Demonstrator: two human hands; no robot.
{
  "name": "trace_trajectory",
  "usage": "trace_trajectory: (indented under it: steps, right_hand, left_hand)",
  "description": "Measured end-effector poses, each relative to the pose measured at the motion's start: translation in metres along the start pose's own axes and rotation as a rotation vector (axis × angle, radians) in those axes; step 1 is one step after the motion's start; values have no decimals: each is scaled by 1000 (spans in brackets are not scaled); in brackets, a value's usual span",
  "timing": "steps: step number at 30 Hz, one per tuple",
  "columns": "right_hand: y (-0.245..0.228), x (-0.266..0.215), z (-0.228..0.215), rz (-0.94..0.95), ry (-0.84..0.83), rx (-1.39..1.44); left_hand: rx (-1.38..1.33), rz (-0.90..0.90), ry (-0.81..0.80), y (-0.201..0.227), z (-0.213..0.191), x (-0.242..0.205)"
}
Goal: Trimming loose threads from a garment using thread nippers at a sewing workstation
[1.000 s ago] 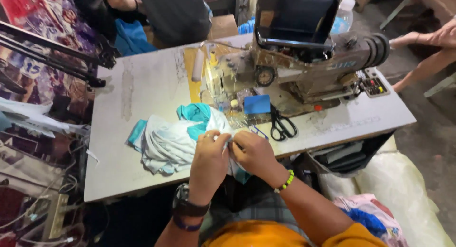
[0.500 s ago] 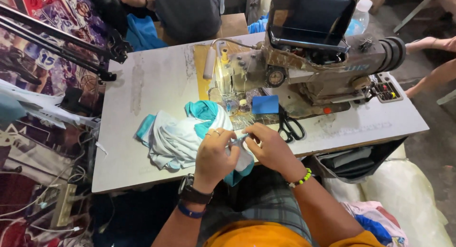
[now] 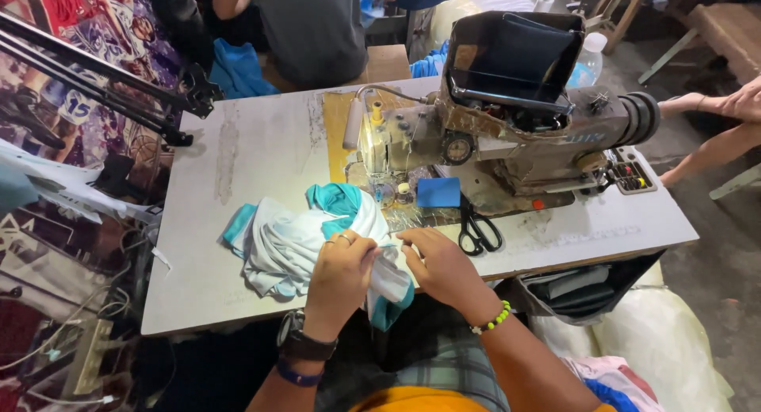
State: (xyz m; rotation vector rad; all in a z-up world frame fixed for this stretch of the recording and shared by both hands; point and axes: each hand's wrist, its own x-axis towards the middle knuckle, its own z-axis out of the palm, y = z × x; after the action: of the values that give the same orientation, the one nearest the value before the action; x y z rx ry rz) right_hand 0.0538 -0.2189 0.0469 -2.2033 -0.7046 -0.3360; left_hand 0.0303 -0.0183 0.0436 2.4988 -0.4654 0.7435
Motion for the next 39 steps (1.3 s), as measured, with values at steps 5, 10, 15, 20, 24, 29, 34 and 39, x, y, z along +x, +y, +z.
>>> trace_trajectory:
  steps: [5,10,15,20,24,29,34,39]
  right_hand:
    - [-2,3,11,-111,46,-48]
    - [1,1,12,-118,36,-126]
    - [0,-4,11,-90,54,-139]
    - [0,-5,18,-125,74,-124]
    - [9,-4,24,-113,106,-90]
    - [25,4,3,29,10,-81]
    - [35,-4,-4,106,4,-103]
    - [38,-6,-12,190,35,-161]
  left_hand:
    - [-288,-133,-51,4,22,-11]
    - [-19,-117,12,4,22,-17]
    - [-56,-132,6,2,13,-16]
    - [110,-49,40,-4,5,-17]
    - [178,6,262,2,11,-25]
    - [167,-90,216,-14,64,-77]
    - [-13,-117,263,-1,69,-96]
    - [135,-299,-6,-29,58,-97]
